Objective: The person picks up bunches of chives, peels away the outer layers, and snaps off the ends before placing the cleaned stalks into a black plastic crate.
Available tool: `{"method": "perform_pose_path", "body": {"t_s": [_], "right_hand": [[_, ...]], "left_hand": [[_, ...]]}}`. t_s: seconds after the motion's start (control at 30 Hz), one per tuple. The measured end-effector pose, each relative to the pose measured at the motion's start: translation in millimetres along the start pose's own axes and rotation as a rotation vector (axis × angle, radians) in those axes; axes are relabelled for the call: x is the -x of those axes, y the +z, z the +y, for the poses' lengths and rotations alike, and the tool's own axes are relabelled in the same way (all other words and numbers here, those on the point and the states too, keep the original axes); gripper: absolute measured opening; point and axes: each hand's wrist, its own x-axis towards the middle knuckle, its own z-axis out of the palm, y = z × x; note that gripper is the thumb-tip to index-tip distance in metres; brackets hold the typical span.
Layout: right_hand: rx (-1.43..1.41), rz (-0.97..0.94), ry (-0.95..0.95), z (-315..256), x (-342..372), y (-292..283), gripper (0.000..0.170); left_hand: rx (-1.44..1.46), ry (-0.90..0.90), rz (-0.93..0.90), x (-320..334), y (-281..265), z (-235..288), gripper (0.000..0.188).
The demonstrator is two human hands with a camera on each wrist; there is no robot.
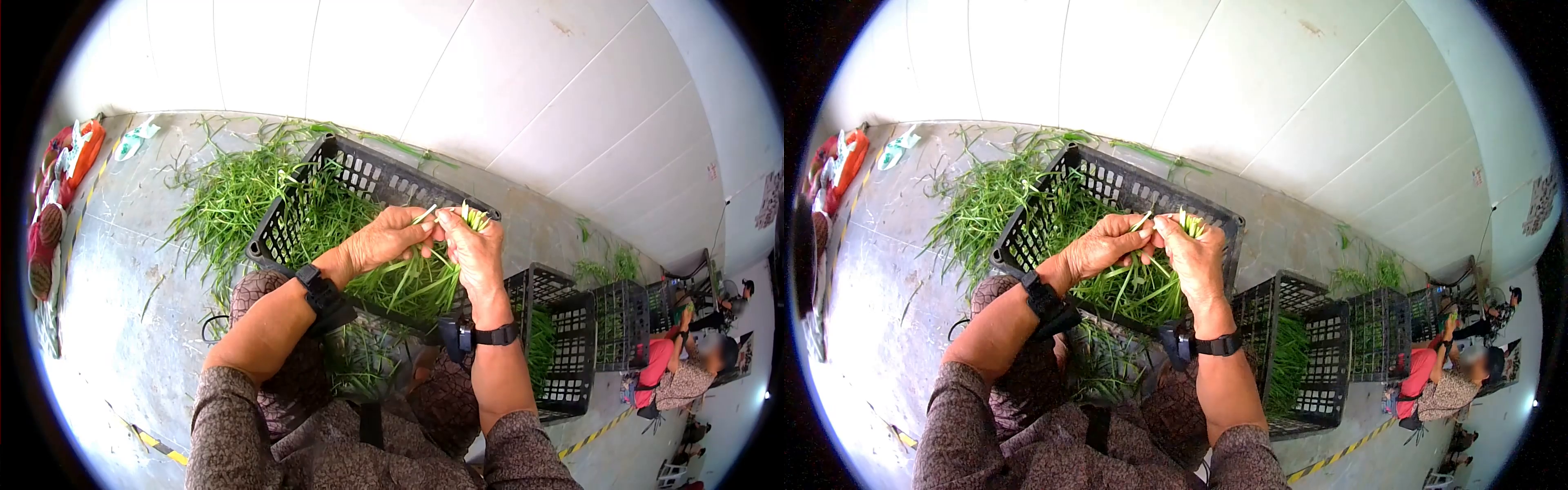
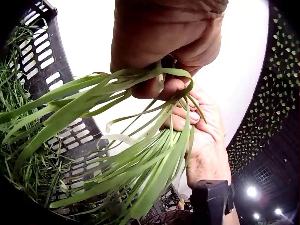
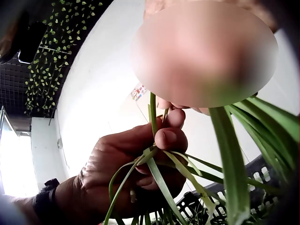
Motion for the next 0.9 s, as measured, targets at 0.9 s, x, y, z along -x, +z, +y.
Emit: {"method": "perform_pose_path", "body": {"t_s": [0.9], "right_hand": [[-0.089, 0.188, -0.088, 2, -7, -9, 0.009]], "left_hand": [[-0.080, -0.237, -0.108, 0, -11, 13, 0.027]]}}
